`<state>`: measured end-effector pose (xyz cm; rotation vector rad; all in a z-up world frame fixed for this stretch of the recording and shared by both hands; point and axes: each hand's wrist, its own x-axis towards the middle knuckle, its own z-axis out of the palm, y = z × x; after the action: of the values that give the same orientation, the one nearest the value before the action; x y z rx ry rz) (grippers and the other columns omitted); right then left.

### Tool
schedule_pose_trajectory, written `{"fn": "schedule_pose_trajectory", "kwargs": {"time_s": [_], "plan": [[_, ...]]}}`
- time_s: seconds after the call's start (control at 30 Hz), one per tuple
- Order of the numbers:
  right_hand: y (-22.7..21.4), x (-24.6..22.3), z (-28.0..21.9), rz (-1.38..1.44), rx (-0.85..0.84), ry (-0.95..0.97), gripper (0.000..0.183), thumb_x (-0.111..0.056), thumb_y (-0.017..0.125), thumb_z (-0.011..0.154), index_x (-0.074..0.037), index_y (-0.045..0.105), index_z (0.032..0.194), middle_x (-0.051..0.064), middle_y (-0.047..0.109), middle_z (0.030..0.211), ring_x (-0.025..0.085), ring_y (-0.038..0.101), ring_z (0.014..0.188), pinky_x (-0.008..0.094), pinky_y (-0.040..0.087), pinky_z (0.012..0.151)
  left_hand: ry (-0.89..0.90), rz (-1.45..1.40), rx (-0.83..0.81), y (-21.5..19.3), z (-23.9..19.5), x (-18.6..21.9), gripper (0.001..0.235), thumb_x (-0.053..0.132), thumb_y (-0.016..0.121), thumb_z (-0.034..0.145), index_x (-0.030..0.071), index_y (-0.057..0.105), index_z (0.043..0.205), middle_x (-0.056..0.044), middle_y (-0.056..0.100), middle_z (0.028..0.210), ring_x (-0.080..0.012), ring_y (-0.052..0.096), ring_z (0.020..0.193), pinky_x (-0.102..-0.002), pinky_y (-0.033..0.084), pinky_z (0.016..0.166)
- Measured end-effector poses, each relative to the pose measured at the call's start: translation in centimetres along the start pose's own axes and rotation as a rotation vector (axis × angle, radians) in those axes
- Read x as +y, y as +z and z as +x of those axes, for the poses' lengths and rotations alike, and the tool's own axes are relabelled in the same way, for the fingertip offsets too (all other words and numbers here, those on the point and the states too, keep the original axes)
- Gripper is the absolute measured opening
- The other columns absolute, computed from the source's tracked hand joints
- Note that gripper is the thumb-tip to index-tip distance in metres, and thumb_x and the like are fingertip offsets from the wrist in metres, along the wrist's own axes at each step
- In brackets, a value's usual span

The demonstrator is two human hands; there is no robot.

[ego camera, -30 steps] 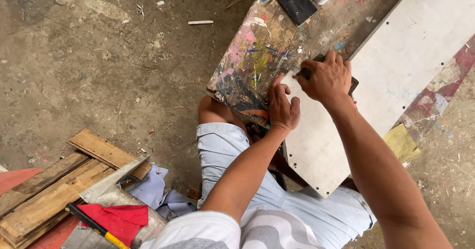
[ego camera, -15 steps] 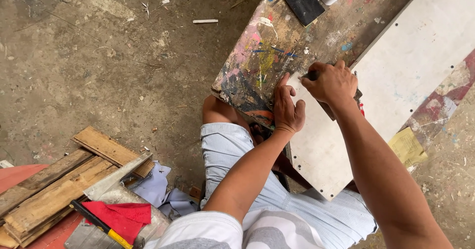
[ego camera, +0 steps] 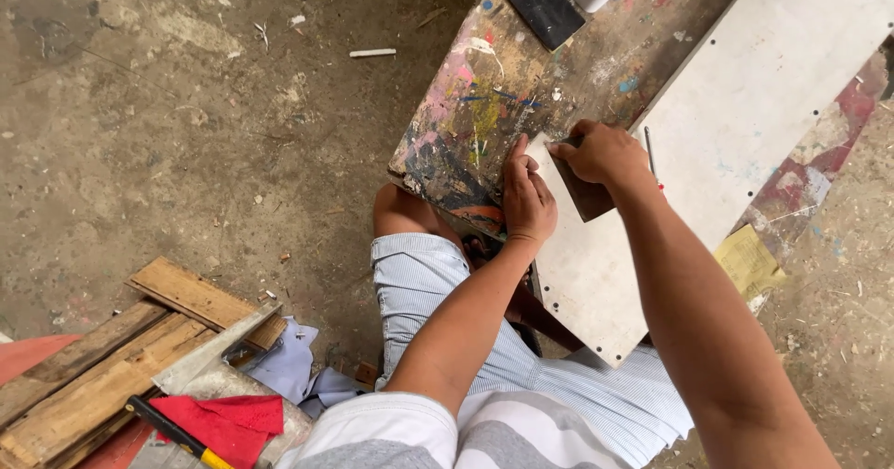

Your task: Finalizing the assembly of a signage component by sanding edges and using a screwdriver.

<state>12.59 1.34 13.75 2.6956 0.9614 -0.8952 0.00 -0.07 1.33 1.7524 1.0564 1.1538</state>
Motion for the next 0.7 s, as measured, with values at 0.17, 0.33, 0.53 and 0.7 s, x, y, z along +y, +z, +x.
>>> {"fn": "schedule_pose_trajectory", "kwargs": {"time_s": [0.17, 0.33, 0.53, 0.7], "plan": [[-0.9, 3.3, 0.3, 0.49, -0.061, -0.028, 0.074, -0.028, 0.082, 0.085, -0.028, 0.048, 0.151, 0.027, 0.054, 0.145, 0.048, 0.052, 0.132, 0.06, 0.042, 0.108, -0.001, 0.039, 0.006, 0.4, -0.1, 0.1, 0.011, 0.006, 0.036, 0.103, 0.012, 0.045, 0.101, -0.019, 0.056, 0.145, -0.0376, 0.052, 0.135, -0.047, 0.043, 0.113], [-2.1, 5.9, -3.8, 1.455, -0.117, -0.006, 0.035, -0.019, 0.079, 0.094, -0.001, 0.065, 0.12, 0.016, 0.066, 0.098, 0.032, 0.072, 0.094, 0.053, 0.059, 0.085, 0.04, 0.099, 0.015, 0.7, -0.2, -0.6, 0.017, 0.007, 0.038, 0.104, 0.014, 0.052, 0.112, -0.013, 0.054, 0.146, -0.0348, 0.052, 0.136, -0.046, 0.042, 0.115], [-0.7, 10.6, -2.8, 1.767, -0.188, 0.052, 0.022, -0.032, 0.068, 0.097, -0.015, 0.068, 0.111, 0.0, 0.071, 0.096, 0.017, 0.07, 0.088, 0.038, 0.061, 0.084, 0.265, 0.383, -0.389, -3.9, -1.4, 4.9, 0.022, 0.003, 0.057, 0.093, 0.009, 0.06, 0.115, -0.015, 0.047, 0.144, -0.0395, 0.039, 0.144, -0.056, 0.033, 0.122], [0.6, 7.8, -3.6, 1.504, -0.022, -0.035, 0.035, -0.021, 0.078, 0.095, -0.003, 0.066, 0.123, 0.012, 0.067, 0.093, 0.027, 0.072, 0.082, 0.042, 0.062, 0.073, 0.765, 0.175, -0.548, -2.1, -8.6, 3.9, 0.016, 0.015, 0.062, 0.089, 0.008, 0.069, 0.102, -0.019, 0.057, 0.136, -0.0415, 0.054, 0.135, -0.058, 0.045, 0.113]]}}
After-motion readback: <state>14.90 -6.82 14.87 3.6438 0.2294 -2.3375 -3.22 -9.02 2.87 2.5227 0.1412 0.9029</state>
